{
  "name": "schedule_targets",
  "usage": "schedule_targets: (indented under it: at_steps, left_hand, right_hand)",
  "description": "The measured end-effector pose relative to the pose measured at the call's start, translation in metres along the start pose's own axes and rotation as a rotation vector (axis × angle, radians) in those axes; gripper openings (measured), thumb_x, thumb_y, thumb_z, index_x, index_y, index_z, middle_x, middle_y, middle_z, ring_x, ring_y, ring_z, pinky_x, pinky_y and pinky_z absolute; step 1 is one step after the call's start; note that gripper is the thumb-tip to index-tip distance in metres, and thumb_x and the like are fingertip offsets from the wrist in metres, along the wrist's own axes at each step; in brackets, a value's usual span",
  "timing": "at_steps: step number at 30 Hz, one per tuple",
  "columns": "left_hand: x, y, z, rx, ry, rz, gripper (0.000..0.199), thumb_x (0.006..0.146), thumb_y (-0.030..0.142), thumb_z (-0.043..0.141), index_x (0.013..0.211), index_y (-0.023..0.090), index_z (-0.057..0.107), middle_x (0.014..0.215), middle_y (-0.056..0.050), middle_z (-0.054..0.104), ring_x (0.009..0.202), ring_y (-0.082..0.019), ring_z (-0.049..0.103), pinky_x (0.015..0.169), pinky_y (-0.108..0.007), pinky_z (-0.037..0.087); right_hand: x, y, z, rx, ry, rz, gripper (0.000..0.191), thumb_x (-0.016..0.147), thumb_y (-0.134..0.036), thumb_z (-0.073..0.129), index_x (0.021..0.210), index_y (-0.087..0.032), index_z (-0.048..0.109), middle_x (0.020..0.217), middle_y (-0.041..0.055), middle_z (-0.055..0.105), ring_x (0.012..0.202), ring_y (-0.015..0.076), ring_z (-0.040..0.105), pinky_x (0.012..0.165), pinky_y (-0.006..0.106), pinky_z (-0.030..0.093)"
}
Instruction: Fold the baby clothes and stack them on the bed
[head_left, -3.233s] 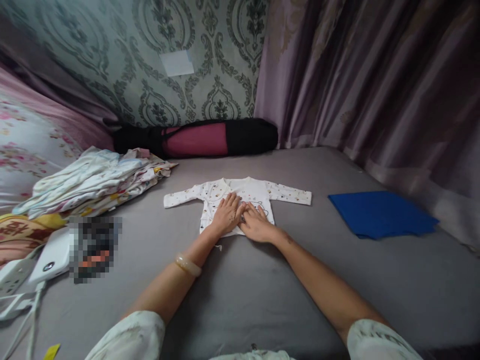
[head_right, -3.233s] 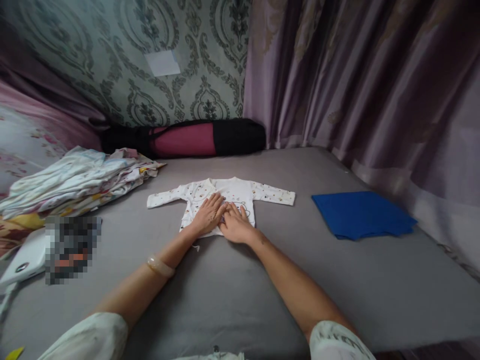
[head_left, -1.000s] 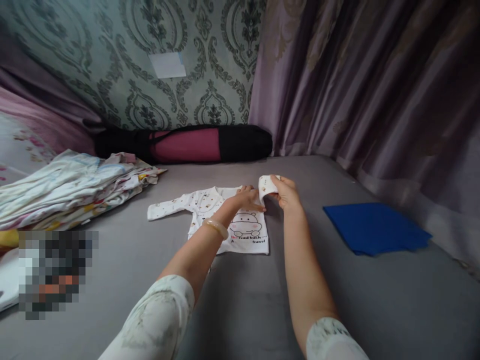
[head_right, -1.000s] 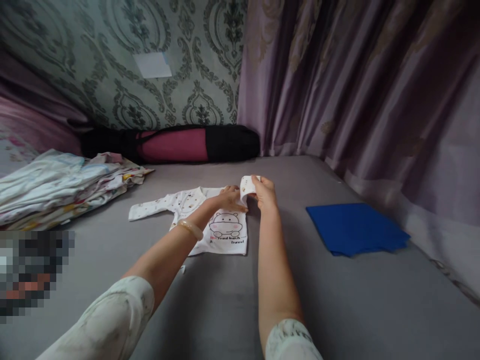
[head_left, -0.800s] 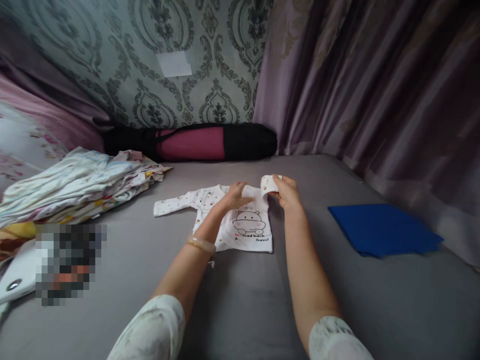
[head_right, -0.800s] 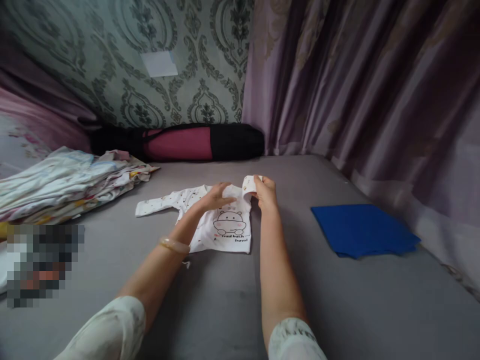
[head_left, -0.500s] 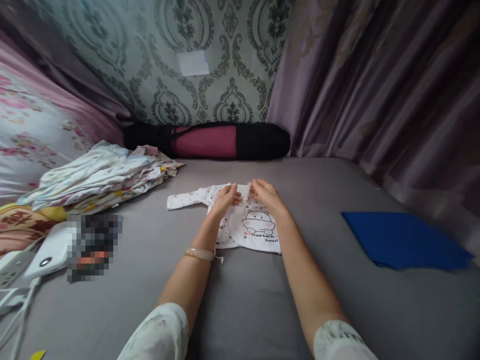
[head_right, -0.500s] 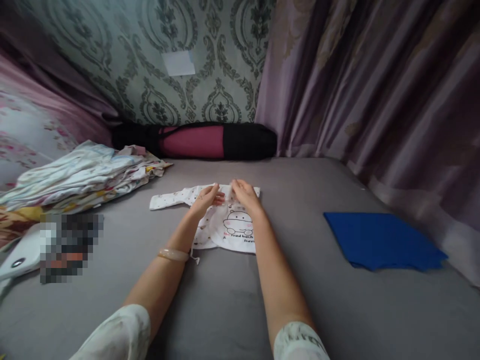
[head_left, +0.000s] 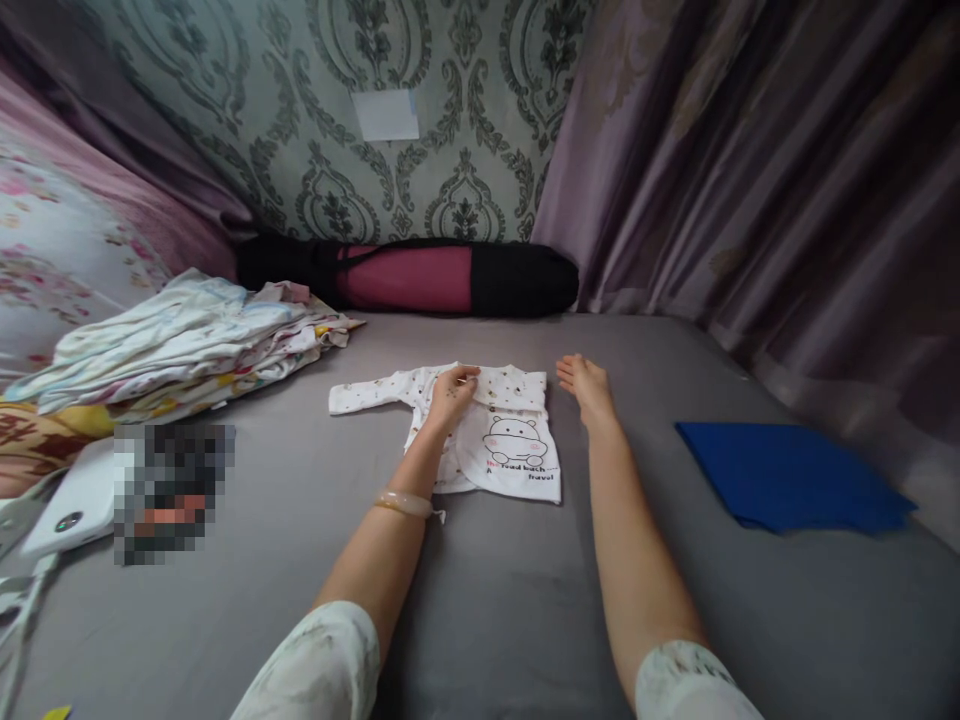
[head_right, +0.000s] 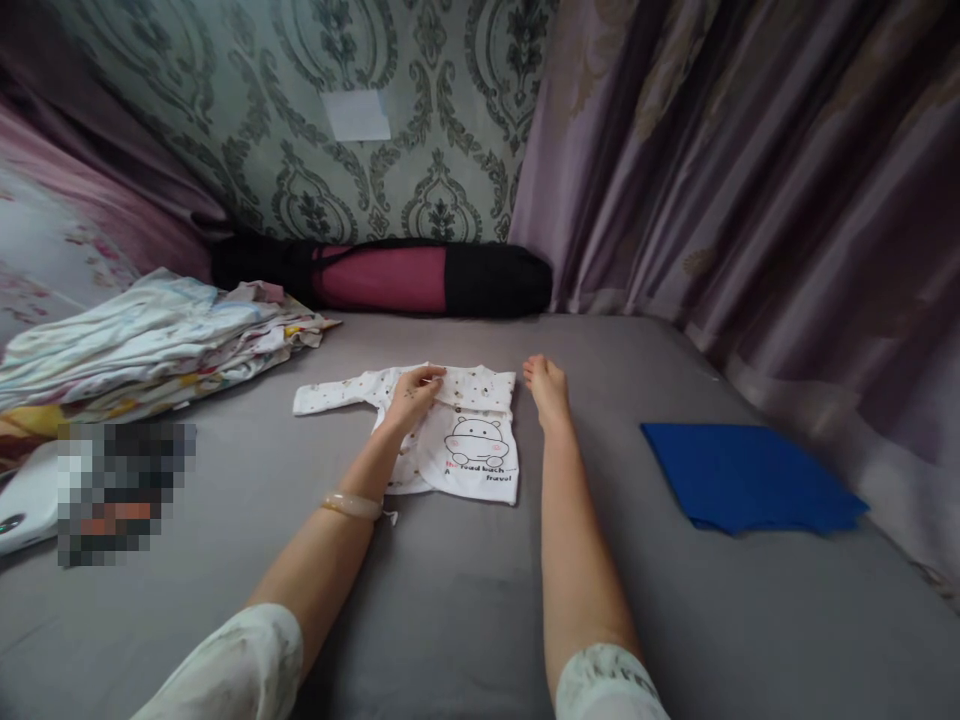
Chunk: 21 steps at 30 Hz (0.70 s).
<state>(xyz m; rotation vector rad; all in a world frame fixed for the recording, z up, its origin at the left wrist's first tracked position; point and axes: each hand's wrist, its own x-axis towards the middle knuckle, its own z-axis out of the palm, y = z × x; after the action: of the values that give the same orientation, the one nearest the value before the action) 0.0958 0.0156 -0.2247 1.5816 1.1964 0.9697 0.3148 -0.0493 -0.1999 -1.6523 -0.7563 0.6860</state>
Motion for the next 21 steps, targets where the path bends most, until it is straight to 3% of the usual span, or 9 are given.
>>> schedule_targets:
  at_steps: [3, 6, 10, 14, 21]
  left_hand:
    - [-0.002, 0.001, -0.003, 0.034, 0.044, 0.004, 0.029, 0.076, 0.02, 0.052, 0.097, 0.014, 0.072, 0.067, 0.0, 0.059, 0.053, -0.01, 0.048, 0.054, -0.021, 0.039]
    - [-0.004, -0.002, -0.006, 0.07, 0.048, 0.0, 0.028, 0.077, 0.023, 0.053, 0.095, 0.013, 0.072, 0.066, 0.0, 0.06, 0.056, -0.011, 0.051, 0.058, -0.023, 0.041]
    - [-0.004, -0.008, -0.009, 0.156, 0.058, 0.022, 0.027, 0.077, 0.025, 0.056, 0.095, 0.014, 0.072, 0.074, -0.003, 0.064, 0.064, -0.014, 0.056, 0.066, -0.025, 0.045]
    - [-0.003, -0.011, -0.009, 0.249, 0.042, 0.036, 0.028, 0.076, 0.024, 0.058, 0.098, 0.014, 0.072, 0.08, -0.005, 0.066, 0.073, -0.016, 0.06, 0.074, -0.028, 0.047]
    - [-0.001, -0.014, -0.008, 0.317, -0.005, 0.066, 0.034, 0.077, 0.02, 0.056, 0.107, 0.013, 0.07, 0.09, -0.007, 0.068, 0.082, -0.019, 0.062, 0.083, -0.031, 0.047]
  right_hand:
    - [-0.005, 0.005, 0.014, -0.394, -0.006, -0.154, 0.039, 0.095, -0.027, 0.034, 0.119, -0.014, 0.062, 0.122, 0.013, 0.065, 0.114, 0.0205, 0.059, 0.098, 0.034, 0.043]
    - [-0.016, 0.008, 0.034, -0.72, -0.125, -0.288, 0.043, 0.095, -0.023, 0.032, 0.129, -0.012, 0.056, 0.134, 0.0146, 0.057, 0.126, 0.0225, 0.05, 0.107, 0.034, 0.035]
    - [-0.034, 0.017, 0.053, -1.006, -0.233, -0.413, 0.05, 0.098, -0.027, 0.028, 0.143, -0.01, 0.042, 0.154, 0.0137, 0.032, 0.144, 0.0262, 0.021, 0.116, 0.046, 0.014]
    - [-0.04, 0.027, 0.057, -1.113, -0.265, -0.4, 0.063, 0.099, -0.042, 0.024, 0.147, -0.002, 0.031, 0.156, 0.0181, 0.024, 0.146, 0.0295, 0.013, 0.116, 0.049, 0.006]
    - [-0.035, 0.036, 0.052, -1.137, -0.241, -0.359, 0.069, 0.099, -0.049, 0.02, 0.148, -0.001, 0.029, 0.156, 0.0178, 0.023, 0.145, 0.0287, 0.013, 0.116, 0.046, 0.006]
